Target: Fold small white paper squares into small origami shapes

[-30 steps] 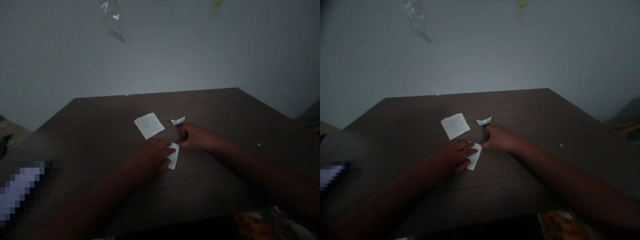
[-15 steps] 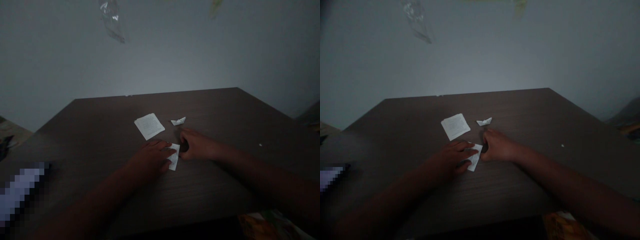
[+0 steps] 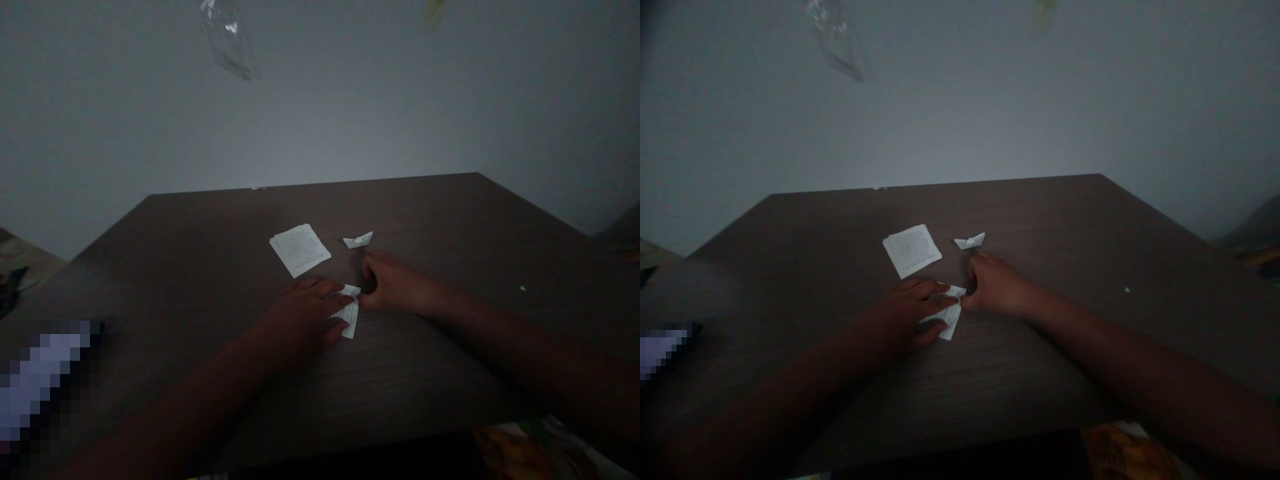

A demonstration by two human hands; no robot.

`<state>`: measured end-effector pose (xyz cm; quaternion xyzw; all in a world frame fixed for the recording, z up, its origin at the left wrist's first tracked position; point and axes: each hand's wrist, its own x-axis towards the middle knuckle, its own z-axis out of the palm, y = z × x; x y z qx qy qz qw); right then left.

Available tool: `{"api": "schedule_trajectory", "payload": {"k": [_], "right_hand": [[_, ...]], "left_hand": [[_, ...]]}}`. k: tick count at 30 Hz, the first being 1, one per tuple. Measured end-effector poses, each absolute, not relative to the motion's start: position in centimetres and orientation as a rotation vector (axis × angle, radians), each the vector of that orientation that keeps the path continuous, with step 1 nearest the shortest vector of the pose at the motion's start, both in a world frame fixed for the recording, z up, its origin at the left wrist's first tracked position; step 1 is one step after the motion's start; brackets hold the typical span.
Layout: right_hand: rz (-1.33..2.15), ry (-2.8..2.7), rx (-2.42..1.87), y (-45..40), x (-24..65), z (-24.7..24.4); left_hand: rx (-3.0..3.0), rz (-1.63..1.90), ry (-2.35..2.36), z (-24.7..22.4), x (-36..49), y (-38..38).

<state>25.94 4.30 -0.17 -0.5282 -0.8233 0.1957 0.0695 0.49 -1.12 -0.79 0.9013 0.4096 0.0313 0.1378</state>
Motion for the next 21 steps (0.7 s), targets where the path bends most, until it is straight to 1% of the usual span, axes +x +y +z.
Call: {"api": "schedule_trajectory", "payload": {"k": [3, 9, 12, 21], "right_hand": [[0.56, -2.479, -1.621, 4.4, 25.8, 0.0], [0.633, -2.548, -1.512, 2.3, 25.5, 0.1], [0.59, -2.527, -1.546, 2.7, 25.7, 0.2], [0.589, -2.599, -1.487, 1.4, 25.2, 0.4]], "left_hand": [[2.609, 0.095, 1.186, -0.9, 0.4, -1.1], [2.562, 0.071, 1.194, -0.4, 0.7, -1.3], [2.539, 0.061, 1.21, -0.2, 0.8, -1.2], [2.584, 0.138, 1.181, -0.7, 0.5, -1.2]]}}
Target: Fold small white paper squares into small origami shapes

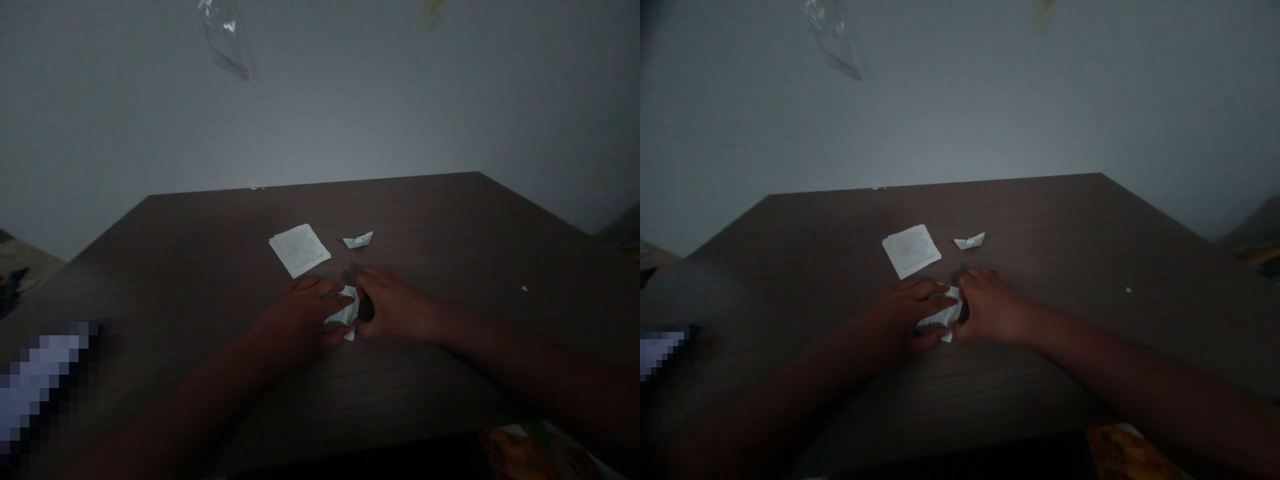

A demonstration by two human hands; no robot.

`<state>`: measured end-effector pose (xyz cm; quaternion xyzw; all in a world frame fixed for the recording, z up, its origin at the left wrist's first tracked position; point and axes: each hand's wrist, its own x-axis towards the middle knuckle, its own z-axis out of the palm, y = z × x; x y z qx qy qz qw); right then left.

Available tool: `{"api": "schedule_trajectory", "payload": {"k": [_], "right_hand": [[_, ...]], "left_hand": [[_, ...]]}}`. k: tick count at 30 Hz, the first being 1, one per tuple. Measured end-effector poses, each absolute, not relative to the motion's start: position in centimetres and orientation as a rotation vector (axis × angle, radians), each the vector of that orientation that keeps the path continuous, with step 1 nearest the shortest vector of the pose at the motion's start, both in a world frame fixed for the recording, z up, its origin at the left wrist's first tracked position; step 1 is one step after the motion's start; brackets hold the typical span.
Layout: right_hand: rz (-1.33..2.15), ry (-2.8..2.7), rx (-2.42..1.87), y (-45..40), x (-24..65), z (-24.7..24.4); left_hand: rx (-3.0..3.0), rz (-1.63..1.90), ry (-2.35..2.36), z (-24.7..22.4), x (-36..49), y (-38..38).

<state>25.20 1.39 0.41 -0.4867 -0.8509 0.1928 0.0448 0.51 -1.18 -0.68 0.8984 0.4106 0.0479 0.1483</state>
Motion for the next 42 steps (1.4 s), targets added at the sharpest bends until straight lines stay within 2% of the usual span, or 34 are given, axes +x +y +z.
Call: {"api": "schedule_trajectory", "payload": {"k": [8, 15, 33, 42], "right_hand": [[0.565, -2.561, -1.591, 2.5, 25.3, 0.8], [0.647, -2.606, -1.399, 0.9, 25.1, 0.4], [0.687, -2.597, -1.401, 0.3, 25.5, 0.6], [0.676, -2.592, -1.422, 0.3, 25.4, 0.1]], "left_hand": [[2.594, 0.095, 1.158, -0.5, 0.2, -0.9], [2.58, 0.094, 1.146, -0.9, 0.0, -0.7], [2.537, 0.133, 1.14, 0.1, 0.3, -1.3], [2.571, 0.17, 1.137, -1.3, 0.2, -1.0]]}}
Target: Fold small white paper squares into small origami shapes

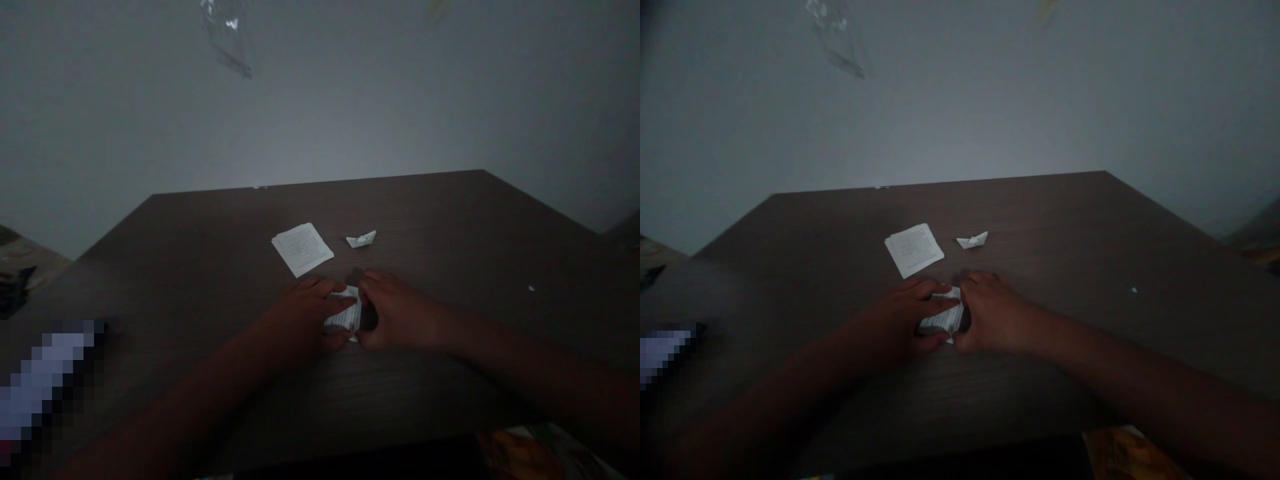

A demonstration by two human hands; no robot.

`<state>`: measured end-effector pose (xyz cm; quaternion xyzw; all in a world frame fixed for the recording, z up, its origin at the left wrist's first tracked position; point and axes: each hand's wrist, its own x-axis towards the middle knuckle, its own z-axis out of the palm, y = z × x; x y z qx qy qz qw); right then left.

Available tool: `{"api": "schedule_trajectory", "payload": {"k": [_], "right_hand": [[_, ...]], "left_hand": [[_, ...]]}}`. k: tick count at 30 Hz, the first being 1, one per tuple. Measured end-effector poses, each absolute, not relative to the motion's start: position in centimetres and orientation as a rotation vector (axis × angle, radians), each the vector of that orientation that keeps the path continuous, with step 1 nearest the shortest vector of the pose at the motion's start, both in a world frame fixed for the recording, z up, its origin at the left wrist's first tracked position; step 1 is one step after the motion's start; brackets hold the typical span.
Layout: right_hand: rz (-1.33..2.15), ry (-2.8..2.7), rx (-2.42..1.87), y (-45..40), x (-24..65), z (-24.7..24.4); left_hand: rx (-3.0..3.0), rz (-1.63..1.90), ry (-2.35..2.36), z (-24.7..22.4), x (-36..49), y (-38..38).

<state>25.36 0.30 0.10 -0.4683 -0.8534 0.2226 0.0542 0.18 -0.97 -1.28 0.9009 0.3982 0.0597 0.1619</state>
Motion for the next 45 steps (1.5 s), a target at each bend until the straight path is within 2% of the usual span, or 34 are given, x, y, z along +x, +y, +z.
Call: {"api": "schedule_trajectory", "payload": {"k": [10, 18, 23, 29, 45], "right_hand": [[0.659, -2.636, -1.433, -0.1, 24.9, 0.3], [0.594, -2.569, -1.548, 1.2, 25.4, 0.5], [0.648, -2.59, -1.409, 0.4, 25.3, 0.4], [0.604, -2.583, -1.556, 1.5, 25.4, 1.2], [0.577, -2.623, -1.513, 1.5, 25.3, 0.7]], "left_hand": [[2.532, 0.152, 1.156, 0.0, 0.6, -1.3], [2.531, 0.14, 1.156, -0.4, 0.4, -1.0], [2.523, 0.129, 1.167, -0.2, 0.5, -1.1], [2.513, 0.083, 1.184, 0.1, 0.6, -1.1], [2.546, 0.113, 1.192, -1.0, 0.4, -1.1]]}}
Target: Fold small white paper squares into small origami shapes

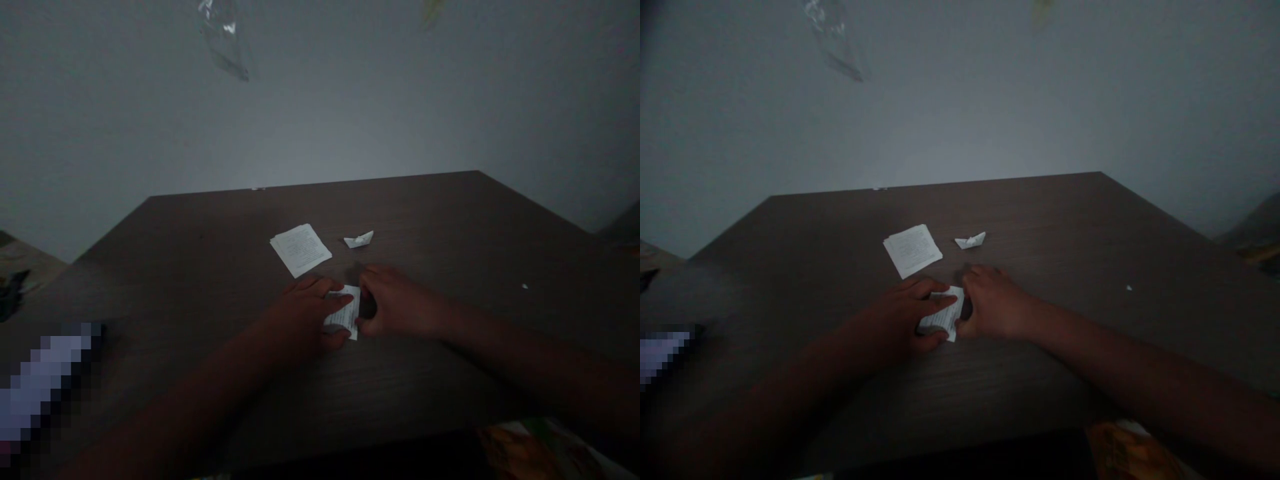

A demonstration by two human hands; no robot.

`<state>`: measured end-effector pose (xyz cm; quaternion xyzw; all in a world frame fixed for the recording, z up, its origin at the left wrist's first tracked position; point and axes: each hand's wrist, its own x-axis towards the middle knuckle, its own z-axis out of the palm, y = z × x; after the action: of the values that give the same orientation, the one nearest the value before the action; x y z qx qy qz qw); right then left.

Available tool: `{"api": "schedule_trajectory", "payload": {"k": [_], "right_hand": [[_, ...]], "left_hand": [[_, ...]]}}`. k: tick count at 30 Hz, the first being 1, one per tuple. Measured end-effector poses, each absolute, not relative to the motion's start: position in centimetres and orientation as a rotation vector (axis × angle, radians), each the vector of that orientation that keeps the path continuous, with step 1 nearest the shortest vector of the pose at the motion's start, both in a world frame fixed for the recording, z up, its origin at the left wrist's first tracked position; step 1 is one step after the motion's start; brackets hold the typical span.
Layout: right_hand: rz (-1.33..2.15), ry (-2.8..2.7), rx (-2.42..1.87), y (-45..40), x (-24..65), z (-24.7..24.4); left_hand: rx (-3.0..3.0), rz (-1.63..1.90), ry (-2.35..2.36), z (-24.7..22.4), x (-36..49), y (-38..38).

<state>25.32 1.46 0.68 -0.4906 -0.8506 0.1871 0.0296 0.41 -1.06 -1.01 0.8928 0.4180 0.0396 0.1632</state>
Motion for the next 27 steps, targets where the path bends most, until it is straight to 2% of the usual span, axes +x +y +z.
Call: {"api": "schedule_trajectory", "payload": {"k": [7, 21, 27], "right_hand": [[0.645, -2.679, -1.372, -0.3, 24.7, 1.1], [0.45, -2.582, -1.636, 4.8, 25.7, 0.5], [0.531, -2.637, -1.549, 2.1, 25.2, 0.7]], "left_hand": [[2.553, 0.162, 1.163, -0.9, 0.4, -1.1], [2.517, 0.045, 1.213, -0.2, 0.5, -1.0], [2.548, 0.092, 1.206, -1.1, 0.3, -0.9]]}}
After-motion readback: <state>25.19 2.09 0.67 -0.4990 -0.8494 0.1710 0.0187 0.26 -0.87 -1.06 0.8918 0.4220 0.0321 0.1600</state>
